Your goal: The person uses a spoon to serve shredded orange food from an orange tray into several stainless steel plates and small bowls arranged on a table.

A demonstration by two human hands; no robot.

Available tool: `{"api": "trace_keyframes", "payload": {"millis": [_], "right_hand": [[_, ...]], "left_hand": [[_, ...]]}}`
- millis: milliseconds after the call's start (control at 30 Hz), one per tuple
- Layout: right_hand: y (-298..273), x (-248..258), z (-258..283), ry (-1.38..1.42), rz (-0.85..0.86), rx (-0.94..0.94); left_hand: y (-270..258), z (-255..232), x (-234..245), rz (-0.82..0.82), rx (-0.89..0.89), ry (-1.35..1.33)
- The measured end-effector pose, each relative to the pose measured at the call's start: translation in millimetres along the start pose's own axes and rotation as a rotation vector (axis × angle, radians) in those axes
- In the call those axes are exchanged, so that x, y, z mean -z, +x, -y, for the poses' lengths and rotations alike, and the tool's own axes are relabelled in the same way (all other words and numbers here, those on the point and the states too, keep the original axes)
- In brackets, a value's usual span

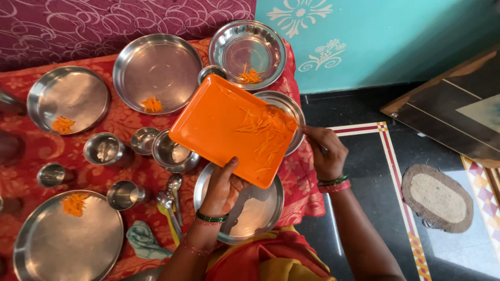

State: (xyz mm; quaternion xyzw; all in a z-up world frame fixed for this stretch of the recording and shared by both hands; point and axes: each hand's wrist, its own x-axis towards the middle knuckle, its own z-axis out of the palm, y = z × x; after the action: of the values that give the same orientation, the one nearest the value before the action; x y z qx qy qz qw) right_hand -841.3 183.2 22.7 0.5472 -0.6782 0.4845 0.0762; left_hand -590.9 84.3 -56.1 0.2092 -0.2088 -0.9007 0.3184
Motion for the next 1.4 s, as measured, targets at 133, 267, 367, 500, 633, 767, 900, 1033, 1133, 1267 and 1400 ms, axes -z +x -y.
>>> {"api": "trace_keyframes", "payload": {"millis": [133, 267, 367, 500, 633, 767, 900, 1033, 1133, 1267, 1400], "right_hand": [[2.4, -6.9, -19.6, 0.114, 0.062, 0.032], [4.6, -13.5, -37.4, 0.432, 0.117, -0.165], [17.6, -24.9, -52.5, 0.409, 0.1, -0.212], [26.1, -36.9, -71.3, 0.404, 0.144, -0.181], [10.6, -27.6, -86.0, 0.57, 0.255, -0.229], [17.5, -22.0, -96.9, 0.64, 0.2, -0.315], [35.5, -26.2, -92.9, 0.477, 0.132, -0.261], [36.0, -24.2, -80.8, 0.286, 0.158, -0.106], [19.8, -21.3, -80.3, 0.275, 0.18, -0.043], [8.1, -29.2, -101.9, 0.595, 0.18, -0.372], [17.8, -59.9, -127.8, 0.46, 0.135, -0.514]], "left_hand": [[11.7, 0.0, -15.0, -0.082, -0.014, 0.037], [21.5, -8.3, -30.5, -0.194, 0.014, 0.053], [23.7, -1.8, -22.7, -0.094, -0.001, 0.089], [28.5, 6.2, -19.3, -0.127, 0.001, 0.145], [36.6, -1.1, -26.3, -0.17, -0.022, 0.096], [39.8, -5.5, -21.8, -0.206, -0.07, 0.153], [37.0, -5.6, -20.8, -0.182, -0.053, 0.158], [35.7, -5.5, -23.3, -0.2, -0.054, 0.125], [37.9, -6.0, -15.8, -0.145, -0.085, 0.083], [44.0, -7.2, -10.8, -0.258, -0.115, 0.155], [54.5, -18.4, -13.4, -0.269, -0.159, 0.159]]}}
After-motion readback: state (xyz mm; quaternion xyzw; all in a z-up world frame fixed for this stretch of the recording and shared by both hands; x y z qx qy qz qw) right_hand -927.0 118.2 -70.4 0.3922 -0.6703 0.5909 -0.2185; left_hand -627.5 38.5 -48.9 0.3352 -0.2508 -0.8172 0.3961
